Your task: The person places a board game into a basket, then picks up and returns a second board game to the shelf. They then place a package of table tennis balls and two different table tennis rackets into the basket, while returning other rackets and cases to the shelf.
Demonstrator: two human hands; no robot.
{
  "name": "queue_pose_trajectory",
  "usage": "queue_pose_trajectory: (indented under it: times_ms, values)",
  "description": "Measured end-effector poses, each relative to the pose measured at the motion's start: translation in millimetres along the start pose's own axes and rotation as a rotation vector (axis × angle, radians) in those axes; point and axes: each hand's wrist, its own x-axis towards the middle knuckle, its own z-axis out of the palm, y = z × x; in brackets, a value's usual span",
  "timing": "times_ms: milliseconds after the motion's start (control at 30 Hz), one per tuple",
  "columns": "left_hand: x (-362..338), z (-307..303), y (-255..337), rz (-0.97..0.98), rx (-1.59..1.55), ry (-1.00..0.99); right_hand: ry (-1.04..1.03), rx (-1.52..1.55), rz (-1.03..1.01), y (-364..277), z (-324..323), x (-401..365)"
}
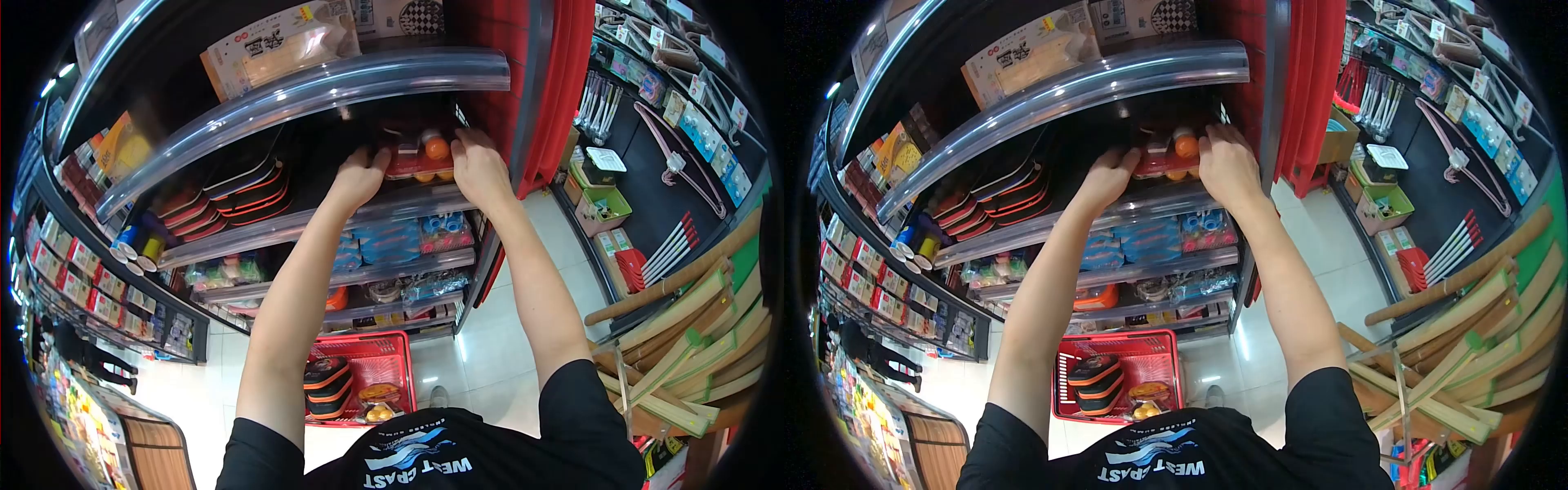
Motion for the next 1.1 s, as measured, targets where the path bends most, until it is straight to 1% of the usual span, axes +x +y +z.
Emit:
queue_pose_trajectory:
  times_ms: [33, 67, 100, 133, 167, 233, 267, 300, 367, 400, 433, 500, 533, 567, 633, 667, 700, 767, 800, 833, 867, 900, 933, 967, 1000, 1067, 1100]
  values:
    - [-7, 1, -1, 0.083, 0.01, 0.154, 0.065, 0.004, -0.054, -3, -1, -1]
    - [-16, 0, -5, 0.07, 0.006, 0.152, 0.107, 0.018, -0.048, -5, -3, -3]
    - [-33, -8, 3, 0.125, -0.103, 0.205, 0.089, 0.018, -0.044, -13, -10, -7]
    - [-53, -16, 11, 0.172, -0.213, 0.261, 0.173, 0.091, -0.048, -24, -19, -15]
    - [-76, -24, 16, 0.186, -0.243, 0.299, 0.249, 0.166, -0.048, -33, -26, -24]
    - [-125, -33, 7, 0.176, -0.405, 0.323, 0.228, 0.318, 0.015, -46, -34, -51]
    - [-150, -35, -6, 0.144, -0.42, 0.312, 0.204, 0.317, 0.029, -47, -34, -69]
    - [-177, -37, -19, 0.098, -0.443, 0.286, 0.103, 0.439, 0.194, -59, -39, -88]
    - [-232, -34, -50, -0.092, -0.606, 0.219, -0.005, 0.472, 0.304, -59, -28, -131]
    - [-260, -29, -76, -0.208, -0.557, 0.196, -0.056, 0.483, 0.322, -59, -21, -153]
    - [-289, -25, -99, -0.302, -0.525, 0.148, -0.151, 0.48, 0.393, -59, -14, -177]
    - [-353, -13, -150, -0.413, -0.359, 0.04, -0.333, 0.455, 0.497, -60, -2, -227]
    - [-385, -2, -174, -0.489, -0.357, 0.037, -0.421, 0.434, 0.528, -60, 4, -254]
    - [-413, 7, -189, -0.561, -0.356, 0.034, -0.522, 0.433, 0.566, -60, 10, -280]
    - [-449, 10, -195, -0.827, -0.377, -0.114, -0.723, 0.428, 0.643, -63, 20, -330]
    - [-471, 20, -212, -0.837, -0.288, -0.184, -0.823, 0.426, 0.683, -66, 24, -349]
    - [-481, 28, -222, -0.846, -0.299, -0.177, -0.837, 0.42, 0.676, -72, 27, -361]
    - [-499, 40, -234, -0.826, -0.089, -0.27, -1.072, 0.343, 0.634, -86, 33, -383]
    - [-501, 45, -240, -0.933, -0.119, -0.372, -1.082, 0.335, 0.63, -89, 37, -396]
    - [-500, 46, -239, -0.936, -0.129, -0.371, -1.151, 0.37, 0.635, -92, 42, -409]
    - [-499, 48, -238, -0.95, 0.046, -0.481, -1.219, 0.406, 0.64, -93, 47, -422]
    - [-498, 51, -236, -0.956, 0.222, -0.59, -1.223, 0.397, 0.639, -94, 52, -436]
    - [-498, 54, -237, -0.955, 0.213, -0.589, -1.279, 0.394, 0.606, -96, 58, -448]
    - [-497, 58, -237, -0.959, 0.267, -0.674, -1.332, 0.393, 0.572, -95, 62, -459]
    - [-496, 61, -239, -0.96, 0.324, -0.758, -1.331, 0.387, 0.57, -98, 66, -464]
    - [-503, 76, -254, -0.951, 0.306, -0.737, -1.526, 0.321, 0.62, -101, 72, -471]
    - [-505, 80, -259, -0.945, 0.292, -0.717, -1.52, 0.321, 0.621, -100, 75, -478]
